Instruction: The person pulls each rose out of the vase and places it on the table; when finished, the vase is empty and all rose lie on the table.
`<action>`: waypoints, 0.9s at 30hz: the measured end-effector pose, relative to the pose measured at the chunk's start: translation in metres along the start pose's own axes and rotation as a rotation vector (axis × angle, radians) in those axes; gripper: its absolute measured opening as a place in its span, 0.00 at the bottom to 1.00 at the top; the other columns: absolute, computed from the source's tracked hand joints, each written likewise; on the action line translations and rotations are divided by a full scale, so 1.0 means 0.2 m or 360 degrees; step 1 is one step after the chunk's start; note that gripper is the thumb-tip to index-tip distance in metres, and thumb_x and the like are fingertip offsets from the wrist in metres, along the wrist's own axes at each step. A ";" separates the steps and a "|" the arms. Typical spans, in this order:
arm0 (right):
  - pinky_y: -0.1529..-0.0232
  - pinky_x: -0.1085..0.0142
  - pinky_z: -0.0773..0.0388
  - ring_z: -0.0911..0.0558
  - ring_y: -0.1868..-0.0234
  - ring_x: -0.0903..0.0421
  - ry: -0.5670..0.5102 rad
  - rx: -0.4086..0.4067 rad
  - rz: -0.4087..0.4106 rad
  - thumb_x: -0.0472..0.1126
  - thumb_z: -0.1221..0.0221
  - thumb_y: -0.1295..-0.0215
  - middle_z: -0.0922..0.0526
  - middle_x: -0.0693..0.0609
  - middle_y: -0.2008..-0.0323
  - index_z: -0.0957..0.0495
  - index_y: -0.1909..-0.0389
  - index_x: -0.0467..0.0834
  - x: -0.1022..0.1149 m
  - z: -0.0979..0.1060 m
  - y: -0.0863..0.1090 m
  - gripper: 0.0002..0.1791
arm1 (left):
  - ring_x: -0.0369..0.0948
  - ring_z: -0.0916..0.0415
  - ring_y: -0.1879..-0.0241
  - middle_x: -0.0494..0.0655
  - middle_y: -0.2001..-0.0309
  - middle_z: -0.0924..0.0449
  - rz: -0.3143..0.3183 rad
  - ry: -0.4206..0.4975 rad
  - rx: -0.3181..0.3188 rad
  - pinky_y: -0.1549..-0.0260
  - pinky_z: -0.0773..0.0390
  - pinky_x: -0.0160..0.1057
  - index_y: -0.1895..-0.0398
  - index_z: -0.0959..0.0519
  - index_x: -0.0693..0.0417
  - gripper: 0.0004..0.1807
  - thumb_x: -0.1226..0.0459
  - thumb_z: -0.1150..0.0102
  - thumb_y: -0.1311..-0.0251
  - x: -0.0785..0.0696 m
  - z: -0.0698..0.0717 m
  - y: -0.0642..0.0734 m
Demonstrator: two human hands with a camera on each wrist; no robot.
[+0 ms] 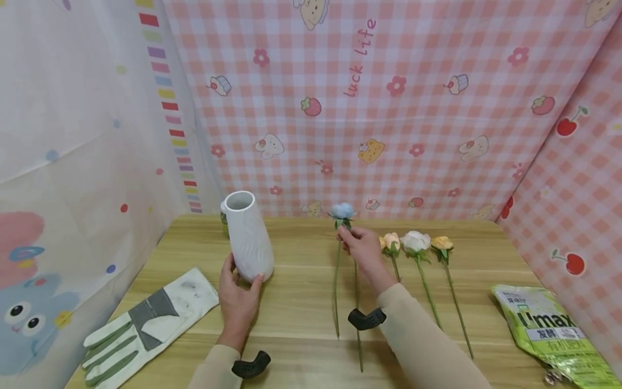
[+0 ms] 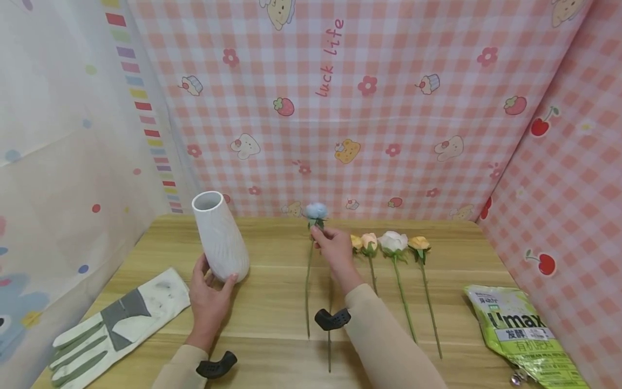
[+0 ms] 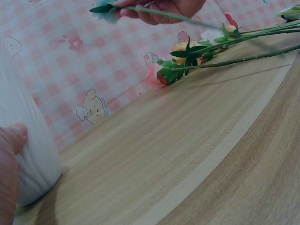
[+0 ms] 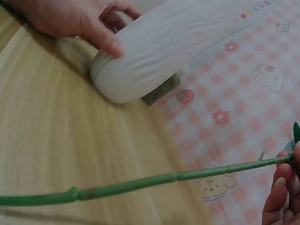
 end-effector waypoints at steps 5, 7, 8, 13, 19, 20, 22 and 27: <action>0.68 0.65 0.23 0.23 0.67 0.58 0.0071 0.0070 0.0039 0.40 0.41 0.32 0.18 0.41 0.57 0.18 0.51 0.36 -0.06 -0.01 0.00 0.14 | 0.49 0.33 0.39 0.59 0.38 0.32 0.0005 0.0000 0.0001 0.47 0.24 0.48 0.31 0.39 0.61 0.45 0.67 0.26 0.53 0.00 0.00 0.00; 0.66 0.65 0.21 0.22 0.65 0.58 0.0086 0.0099 0.0074 0.38 0.41 0.33 0.20 0.42 0.53 0.20 0.48 0.37 -0.08 -0.02 0.00 0.15 | 0.49 0.33 0.39 0.59 0.38 0.32 -0.0003 -0.0006 -0.0007 0.47 0.24 0.48 0.31 0.38 0.60 0.45 0.67 0.26 0.53 0.00 0.00 0.00; 0.66 0.65 0.20 0.21 0.64 0.58 0.0098 0.0096 0.0094 0.38 0.40 0.34 0.20 0.43 0.53 0.19 0.49 0.37 -0.08 -0.03 0.00 0.15 | 0.49 0.33 0.39 0.58 0.38 0.32 -0.0006 -0.0009 -0.0011 0.47 0.24 0.48 0.31 0.39 0.60 0.45 0.67 0.26 0.53 0.00 0.00 0.00; 0.65 0.66 0.17 0.18 0.65 0.58 0.0074 -0.0029 0.0183 0.35 0.35 0.40 0.17 0.44 0.59 0.17 0.58 0.35 -0.12 -0.04 -0.01 0.11 | 0.50 0.33 0.40 0.59 0.38 0.32 -0.0033 -0.0018 -0.0030 0.48 0.24 0.49 0.31 0.38 0.60 0.46 0.67 0.25 0.54 0.00 0.00 0.00; 0.65 0.68 0.17 0.19 0.66 0.57 0.0114 -0.0127 0.0241 0.35 0.33 0.43 0.18 0.47 0.62 0.14 0.64 0.37 -0.15 -0.05 -0.03 0.07 | 0.50 0.33 0.39 0.59 0.38 0.32 -0.0028 -0.0023 -0.0027 0.48 0.24 0.49 0.31 0.38 0.60 0.45 0.67 0.25 0.53 0.01 0.00 0.00; 0.65 0.69 0.17 0.19 0.66 0.58 0.0138 -0.0132 0.0241 0.35 0.32 0.43 0.18 0.47 0.63 0.14 0.63 0.37 -0.16 -0.05 -0.03 0.07 | 0.50 0.33 0.39 0.59 0.38 0.32 -0.0028 -0.0020 -0.0025 0.48 0.24 0.49 0.31 0.38 0.60 0.45 0.67 0.26 0.53 0.01 0.00 0.00; 0.66 0.70 0.17 0.18 0.67 0.59 0.0188 -0.0136 0.0233 0.34 0.33 0.43 0.17 0.46 0.63 0.14 0.62 0.37 -0.18 -0.05 -0.04 0.08 | 0.50 0.33 0.39 0.59 0.38 0.32 -0.0019 -0.0014 -0.0022 0.47 0.24 0.49 0.30 0.38 0.59 0.45 0.67 0.26 0.53 0.01 0.00 0.00; 0.69 0.71 0.18 0.17 0.70 0.60 0.0369 -0.0099 0.0219 0.34 0.33 0.42 0.14 0.45 0.66 0.14 0.63 0.37 -0.21 -0.04 -0.05 0.07 | 0.50 0.33 0.39 0.59 0.38 0.32 -0.0012 -0.0003 -0.0016 0.47 0.25 0.48 0.30 0.39 0.59 0.46 0.67 0.26 0.53 0.00 0.00 0.00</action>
Point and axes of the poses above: each hand's wrist, its own y-axis away from the middle knuckle, its own z-axis out of the back of the hand, x = y × z, the point moved 3 cm from there along -y, towards the middle knuckle
